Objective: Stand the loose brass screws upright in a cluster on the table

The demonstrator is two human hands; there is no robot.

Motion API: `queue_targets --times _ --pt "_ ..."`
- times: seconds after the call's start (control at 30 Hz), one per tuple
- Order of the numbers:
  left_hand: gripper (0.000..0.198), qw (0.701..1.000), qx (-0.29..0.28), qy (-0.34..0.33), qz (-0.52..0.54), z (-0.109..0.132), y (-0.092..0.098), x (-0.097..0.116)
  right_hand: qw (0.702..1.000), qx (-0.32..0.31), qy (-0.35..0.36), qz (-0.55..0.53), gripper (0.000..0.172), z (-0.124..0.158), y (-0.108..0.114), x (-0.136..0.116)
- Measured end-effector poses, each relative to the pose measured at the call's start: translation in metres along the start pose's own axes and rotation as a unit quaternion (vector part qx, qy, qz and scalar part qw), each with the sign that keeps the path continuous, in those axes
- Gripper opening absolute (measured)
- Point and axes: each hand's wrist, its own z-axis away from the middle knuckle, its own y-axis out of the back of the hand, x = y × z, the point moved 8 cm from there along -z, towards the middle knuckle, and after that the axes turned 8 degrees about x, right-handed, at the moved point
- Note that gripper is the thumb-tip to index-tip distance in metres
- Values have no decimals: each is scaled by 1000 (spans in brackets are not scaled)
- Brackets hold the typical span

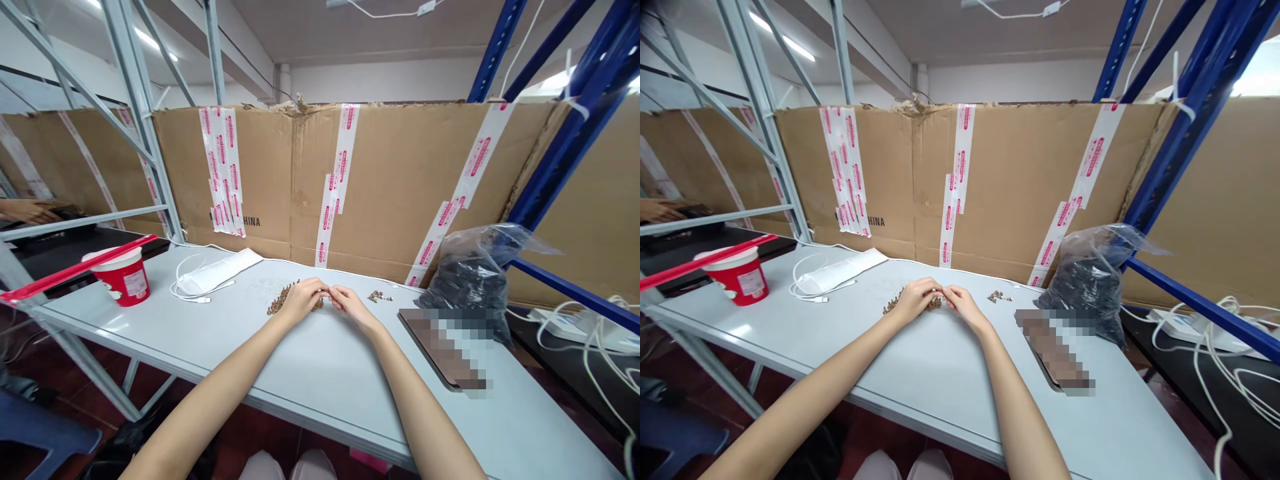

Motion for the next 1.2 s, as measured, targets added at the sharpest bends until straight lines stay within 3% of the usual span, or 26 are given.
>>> queue_targets --times 0.23,0.37,0.43,0.5,0.57,0.63,0.7,0.8,0.87,0.93,1.1,1.2 --pt "24 997 -29 -25 -65 6 -5 -2 1000 -1 -17 10 46 0 -4 4" --pt "29 994 -30 -9 -103 3 3 -2 989 77 0 125 44 -3 17 5" --pt "34 992 -7 17 -126 -1 17 -8 947 162 11 276 41 -1 38 2" --pt "31 986 26 55 -157 -2 36 -23 870 231 20 435 36 5 56 -4" --pt "27 975 52 98 -192 2 57 -46 792 262 32 551 32 11 64 -8" --pt "24 961 54 147 -230 12 76 -75 738 268 39 619 29 15 67 -7" --pt "22 949 16 184 -256 25 90 -105 707 262 37 655 27 16 69 -2" --pt "25 936 -44 226 -266 47 105 -138 688 262 29 676 24 17 71 3" --pt "31 931 -58 250 -260 58 113 -151 688 276 29 671 22 17 72 2" --pt "36 927 -78 269 -249 66 115 -159 710 280 39 645 19 15 68 -2" --pt "34 929 -100 280 -221 72 110 -163 855 169 70 486 15 3 32 -4" --pt "27 936 -106 273 -195 70 106 -162 899 127 77 412 16 1 14 -7"
